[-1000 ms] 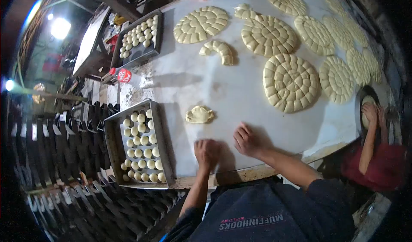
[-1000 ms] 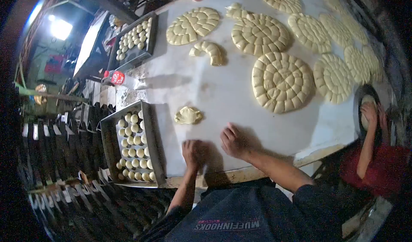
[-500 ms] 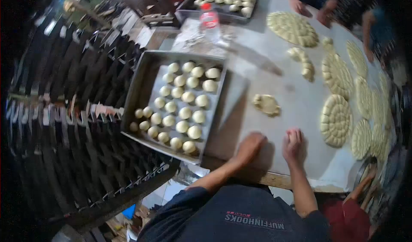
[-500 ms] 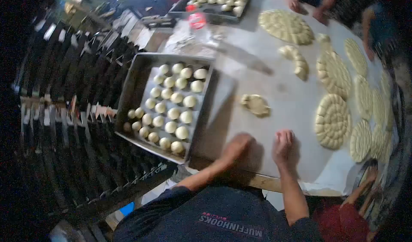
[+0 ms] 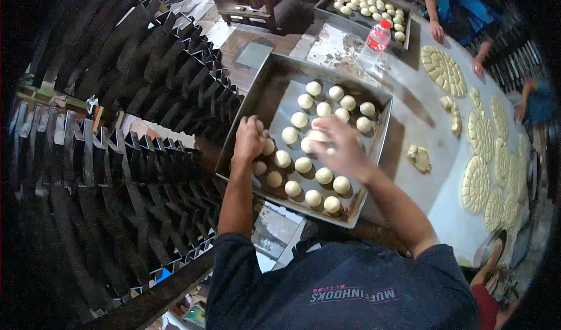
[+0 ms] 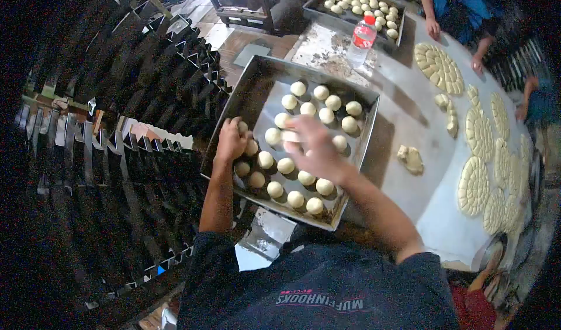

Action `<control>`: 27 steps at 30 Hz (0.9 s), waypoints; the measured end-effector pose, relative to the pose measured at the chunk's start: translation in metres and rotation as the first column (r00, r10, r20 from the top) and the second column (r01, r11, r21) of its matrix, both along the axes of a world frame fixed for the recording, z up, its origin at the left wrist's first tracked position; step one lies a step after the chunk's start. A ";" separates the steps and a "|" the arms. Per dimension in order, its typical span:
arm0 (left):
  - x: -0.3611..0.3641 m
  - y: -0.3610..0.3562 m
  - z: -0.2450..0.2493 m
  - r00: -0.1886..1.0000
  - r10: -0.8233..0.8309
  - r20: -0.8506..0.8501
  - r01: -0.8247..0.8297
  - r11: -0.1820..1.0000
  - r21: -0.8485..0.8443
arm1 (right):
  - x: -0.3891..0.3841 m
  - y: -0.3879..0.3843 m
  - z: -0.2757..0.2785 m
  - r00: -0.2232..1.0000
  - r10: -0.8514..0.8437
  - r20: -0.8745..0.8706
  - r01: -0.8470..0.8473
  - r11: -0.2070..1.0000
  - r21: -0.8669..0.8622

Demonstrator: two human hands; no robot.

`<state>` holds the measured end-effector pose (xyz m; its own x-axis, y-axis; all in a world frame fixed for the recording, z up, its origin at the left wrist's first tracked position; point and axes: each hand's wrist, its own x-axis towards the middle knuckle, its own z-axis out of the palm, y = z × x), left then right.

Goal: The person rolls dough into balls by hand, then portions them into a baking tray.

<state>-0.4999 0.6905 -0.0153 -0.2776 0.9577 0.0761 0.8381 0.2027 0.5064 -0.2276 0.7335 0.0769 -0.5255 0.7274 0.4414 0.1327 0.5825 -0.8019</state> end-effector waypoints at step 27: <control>0.608 0.389 -0.076 0.615 -0.514 0.598 0.623 0.782 0.032 | 0.529 -0.185 -0.141 0.299 -0.910 0.287 0.941 0.332 0.071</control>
<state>0.1079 1.0792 -0.0912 0.3891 0.9182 -0.0744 0.3965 -0.0940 0.9132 0.3013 0.5484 -0.0642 0.4561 0.8294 0.3226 0.7161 -0.1268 -0.6864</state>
